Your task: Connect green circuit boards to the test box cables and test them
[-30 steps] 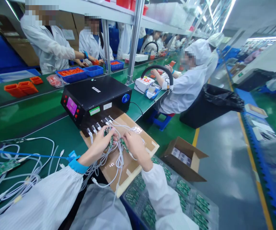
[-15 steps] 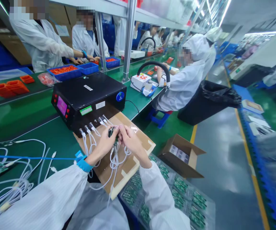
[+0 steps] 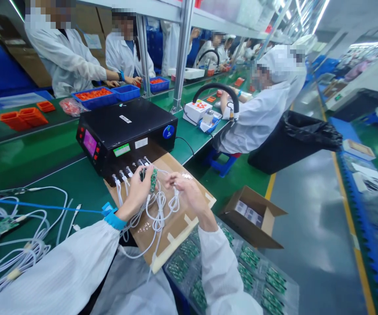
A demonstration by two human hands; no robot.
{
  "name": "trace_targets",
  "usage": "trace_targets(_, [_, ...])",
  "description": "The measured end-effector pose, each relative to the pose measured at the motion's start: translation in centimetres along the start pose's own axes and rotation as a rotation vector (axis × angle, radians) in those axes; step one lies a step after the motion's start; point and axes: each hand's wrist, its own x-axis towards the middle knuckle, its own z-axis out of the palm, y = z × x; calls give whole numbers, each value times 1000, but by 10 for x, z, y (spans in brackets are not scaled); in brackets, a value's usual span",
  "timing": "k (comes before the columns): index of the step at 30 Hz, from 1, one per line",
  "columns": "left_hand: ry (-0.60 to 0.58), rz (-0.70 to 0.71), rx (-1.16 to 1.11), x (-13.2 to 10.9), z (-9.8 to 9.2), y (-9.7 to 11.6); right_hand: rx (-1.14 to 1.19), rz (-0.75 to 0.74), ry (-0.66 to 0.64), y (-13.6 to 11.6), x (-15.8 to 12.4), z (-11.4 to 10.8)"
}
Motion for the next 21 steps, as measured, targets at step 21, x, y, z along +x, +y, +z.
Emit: trace_targets(21, [-210,-186,-162,-46,1,88,-1079,48,222,42,-53,62])
